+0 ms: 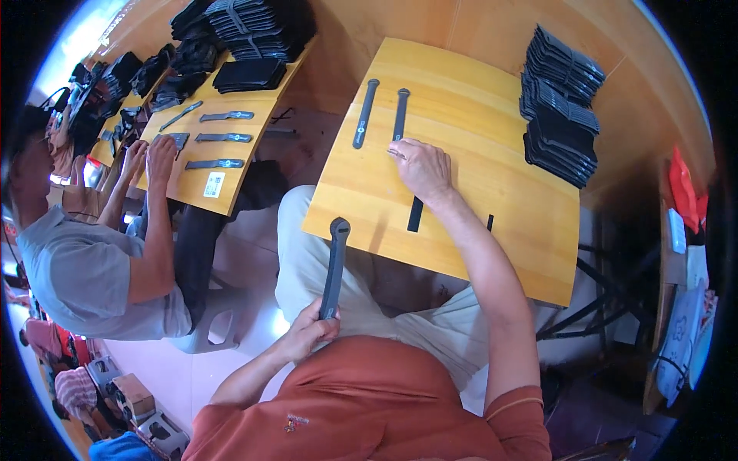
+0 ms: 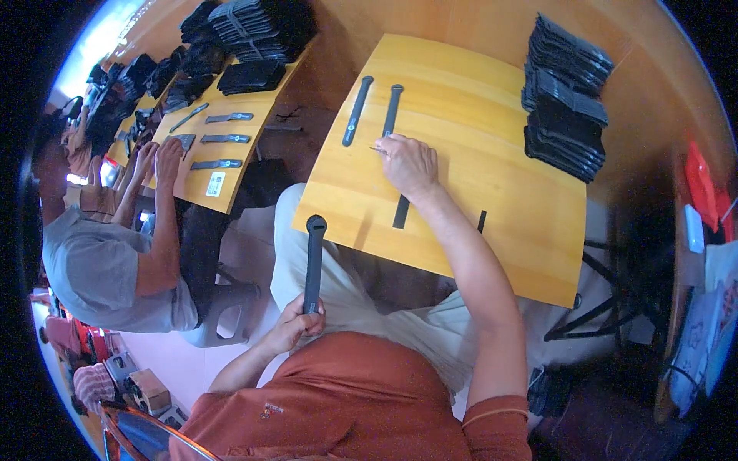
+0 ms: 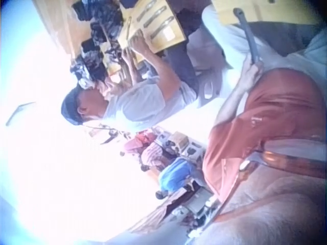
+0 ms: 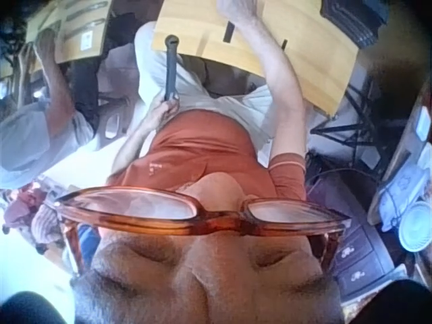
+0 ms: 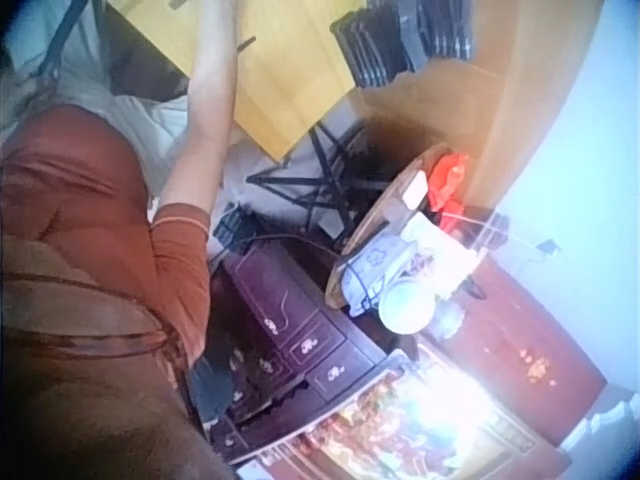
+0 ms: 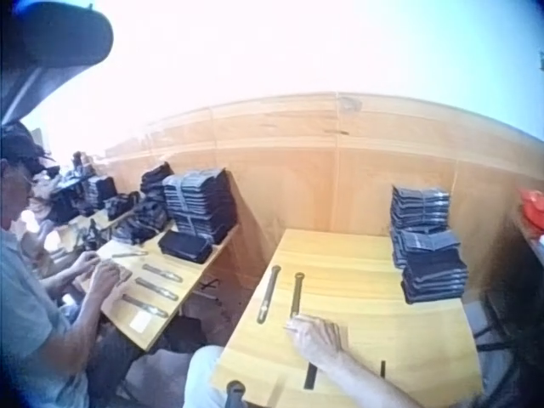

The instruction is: Assembling and inspecting small black straps at a workbench in a manufacturing setting.

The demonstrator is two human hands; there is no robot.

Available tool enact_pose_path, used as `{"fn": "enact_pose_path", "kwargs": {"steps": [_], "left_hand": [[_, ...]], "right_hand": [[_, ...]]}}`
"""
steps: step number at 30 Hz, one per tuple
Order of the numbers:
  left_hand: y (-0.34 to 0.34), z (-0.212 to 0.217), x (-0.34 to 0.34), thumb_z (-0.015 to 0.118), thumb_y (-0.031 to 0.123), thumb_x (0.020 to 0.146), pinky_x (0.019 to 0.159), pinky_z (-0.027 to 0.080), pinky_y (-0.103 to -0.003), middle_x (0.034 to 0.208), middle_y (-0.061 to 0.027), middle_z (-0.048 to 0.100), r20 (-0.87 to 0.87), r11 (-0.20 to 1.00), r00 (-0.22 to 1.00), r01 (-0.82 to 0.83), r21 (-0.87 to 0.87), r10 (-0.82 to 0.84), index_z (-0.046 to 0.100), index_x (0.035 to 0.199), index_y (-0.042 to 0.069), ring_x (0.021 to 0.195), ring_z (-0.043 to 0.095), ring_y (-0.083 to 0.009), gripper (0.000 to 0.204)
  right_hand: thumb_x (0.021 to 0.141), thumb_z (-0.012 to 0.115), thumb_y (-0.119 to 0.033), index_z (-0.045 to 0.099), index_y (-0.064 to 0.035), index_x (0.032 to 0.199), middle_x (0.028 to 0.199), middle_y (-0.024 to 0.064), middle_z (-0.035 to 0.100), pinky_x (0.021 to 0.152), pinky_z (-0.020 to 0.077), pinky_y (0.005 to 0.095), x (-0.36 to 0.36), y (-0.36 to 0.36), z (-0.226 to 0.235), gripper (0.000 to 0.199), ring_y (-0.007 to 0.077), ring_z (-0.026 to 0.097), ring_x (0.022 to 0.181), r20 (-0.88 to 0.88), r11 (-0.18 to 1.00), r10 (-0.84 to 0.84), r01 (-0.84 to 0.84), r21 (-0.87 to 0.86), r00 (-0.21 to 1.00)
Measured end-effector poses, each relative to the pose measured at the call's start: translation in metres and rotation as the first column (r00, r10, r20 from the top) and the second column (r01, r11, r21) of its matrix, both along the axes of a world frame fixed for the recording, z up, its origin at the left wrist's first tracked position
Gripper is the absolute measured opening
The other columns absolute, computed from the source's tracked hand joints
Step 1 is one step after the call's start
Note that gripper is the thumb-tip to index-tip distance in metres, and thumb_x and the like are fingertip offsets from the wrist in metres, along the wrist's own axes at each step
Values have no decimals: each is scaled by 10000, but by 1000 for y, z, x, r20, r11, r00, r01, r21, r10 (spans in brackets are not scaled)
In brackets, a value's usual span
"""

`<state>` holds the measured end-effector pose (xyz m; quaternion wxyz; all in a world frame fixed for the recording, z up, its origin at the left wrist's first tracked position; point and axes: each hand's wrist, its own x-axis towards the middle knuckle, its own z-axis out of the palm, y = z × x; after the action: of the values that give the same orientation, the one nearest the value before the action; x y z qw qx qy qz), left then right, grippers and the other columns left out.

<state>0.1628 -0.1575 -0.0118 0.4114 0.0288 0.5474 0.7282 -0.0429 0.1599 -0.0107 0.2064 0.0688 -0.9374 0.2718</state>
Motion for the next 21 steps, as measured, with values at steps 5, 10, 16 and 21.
{"fn": "enact_pose_path", "kwargs": {"steps": [5,10,16,21], "left_hand": [[5,-5,-3,483,325,1085,702,413,-279,834,-39,511,-72,994,997,11,107,-3,473,1189,71,756,479,-124,275],[15,0,-9,447,502,1084,734,434,-315,830,-58,541,-100,992,994,-28,126,41,491,1257,57,770,511,-160,479],[15,-3,-19,477,363,1109,819,470,-302,1008,-72,618,-71,989,997,21,143,-11,478,1330,62,901,573,-138,373],[21,1,-26,532,306,1093,904,500,-323,1105,-94,651,-49,989,999,7,151,1,487,1355,59,1033,622,-163,363]], "right_hand": [[950,644,-229,783,-142,1025,1041,57,756,785,578,486,-14,-6,-4,180,330,728,901,37,998,18,-20,53,999],[952,640,-221,779,-125,1049,1100,56,746,813,571,486,-23,-13,-2,194,326,719,946,100,995,27,-36,97,995],[936,684,-227,766,-118,1056,1120,36,737,813,577,476,-30,-15,0,181,334,716,954,103,989,25,-40,140,994],[934,686,-219,760,-105,1081,1150,51,729,821,577,480,-29,-14,0,199,340,714,964,123,987,32,-50,151,992]]}}
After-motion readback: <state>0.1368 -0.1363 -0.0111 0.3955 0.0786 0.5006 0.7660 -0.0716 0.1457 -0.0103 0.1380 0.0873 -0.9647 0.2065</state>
